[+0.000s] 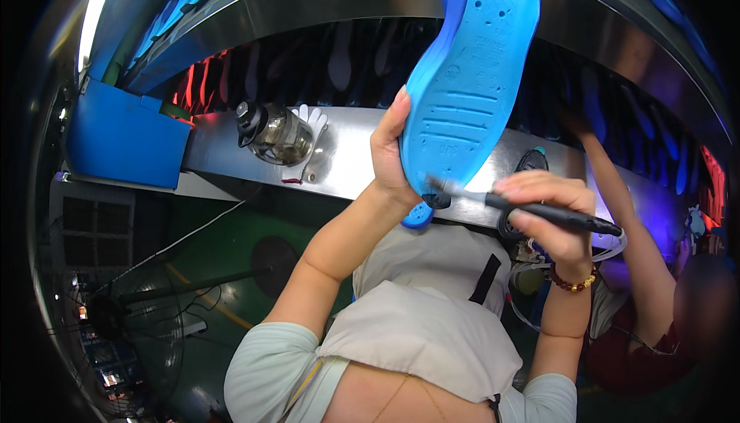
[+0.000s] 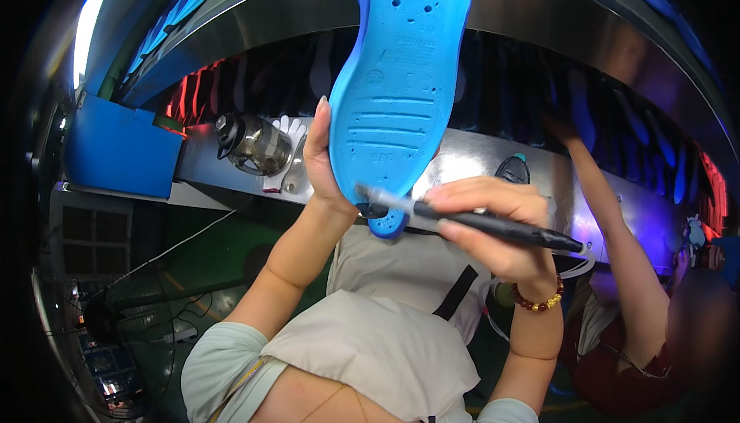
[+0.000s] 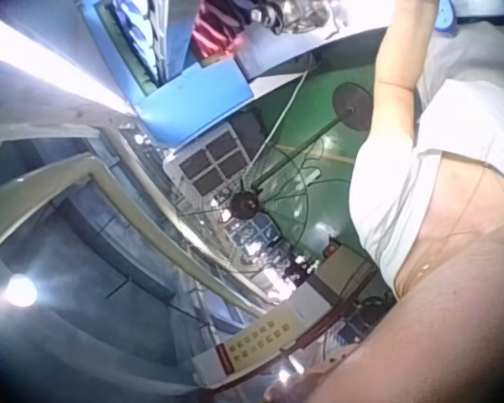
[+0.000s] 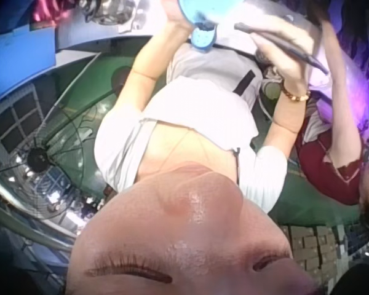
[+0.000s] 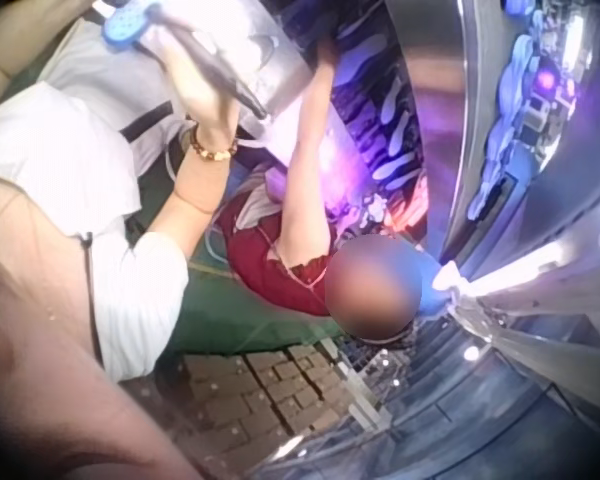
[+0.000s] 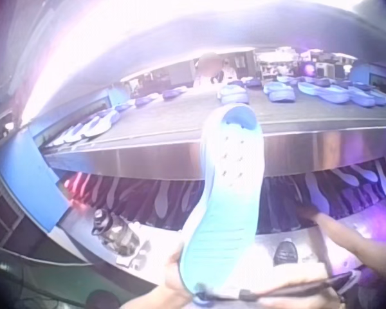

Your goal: The person applies liquid to shoe soles using a brush applicator tool and places the finished soles onto a conveyor belt.

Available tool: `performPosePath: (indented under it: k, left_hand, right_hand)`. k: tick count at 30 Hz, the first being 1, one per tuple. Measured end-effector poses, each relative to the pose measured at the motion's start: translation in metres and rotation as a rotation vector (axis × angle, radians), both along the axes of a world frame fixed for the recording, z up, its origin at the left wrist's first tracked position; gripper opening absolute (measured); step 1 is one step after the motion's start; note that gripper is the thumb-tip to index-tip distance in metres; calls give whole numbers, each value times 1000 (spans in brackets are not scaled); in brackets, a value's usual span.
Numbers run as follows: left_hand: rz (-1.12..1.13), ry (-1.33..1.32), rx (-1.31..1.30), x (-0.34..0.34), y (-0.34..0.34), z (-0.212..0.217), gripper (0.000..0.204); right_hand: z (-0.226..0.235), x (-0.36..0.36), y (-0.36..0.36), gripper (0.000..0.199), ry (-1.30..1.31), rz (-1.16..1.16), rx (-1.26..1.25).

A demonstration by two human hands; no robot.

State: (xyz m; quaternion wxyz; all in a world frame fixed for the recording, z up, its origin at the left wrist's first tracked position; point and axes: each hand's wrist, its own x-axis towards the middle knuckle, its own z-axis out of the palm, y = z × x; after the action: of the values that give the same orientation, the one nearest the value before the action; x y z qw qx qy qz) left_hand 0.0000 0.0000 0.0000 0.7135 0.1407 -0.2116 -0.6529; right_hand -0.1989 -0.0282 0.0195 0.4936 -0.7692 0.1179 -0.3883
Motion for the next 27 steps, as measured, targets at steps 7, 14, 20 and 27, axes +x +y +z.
performPosePath:
  k: [7, 14, 20, 27]
  left_hand:
    - [-287, 105, 103, 16, -5, -5, 56]
    - [-641, -415, 480, 18, -6, 12, 50]
    - [-850, -743, 580, 24, -10, 27, 59]
    - [-774, -816, 562, 34, -3, 28, 59]
  right_hand:
    - [16, -1, 15, 20, 153, 235, -157]
    - [30, -8, -5, 18, 501, 330, -259]
    - [11, -20, -17, 20, 499, 275, -165]
    - [2, -27, -35, 20, 472, 321, -97]
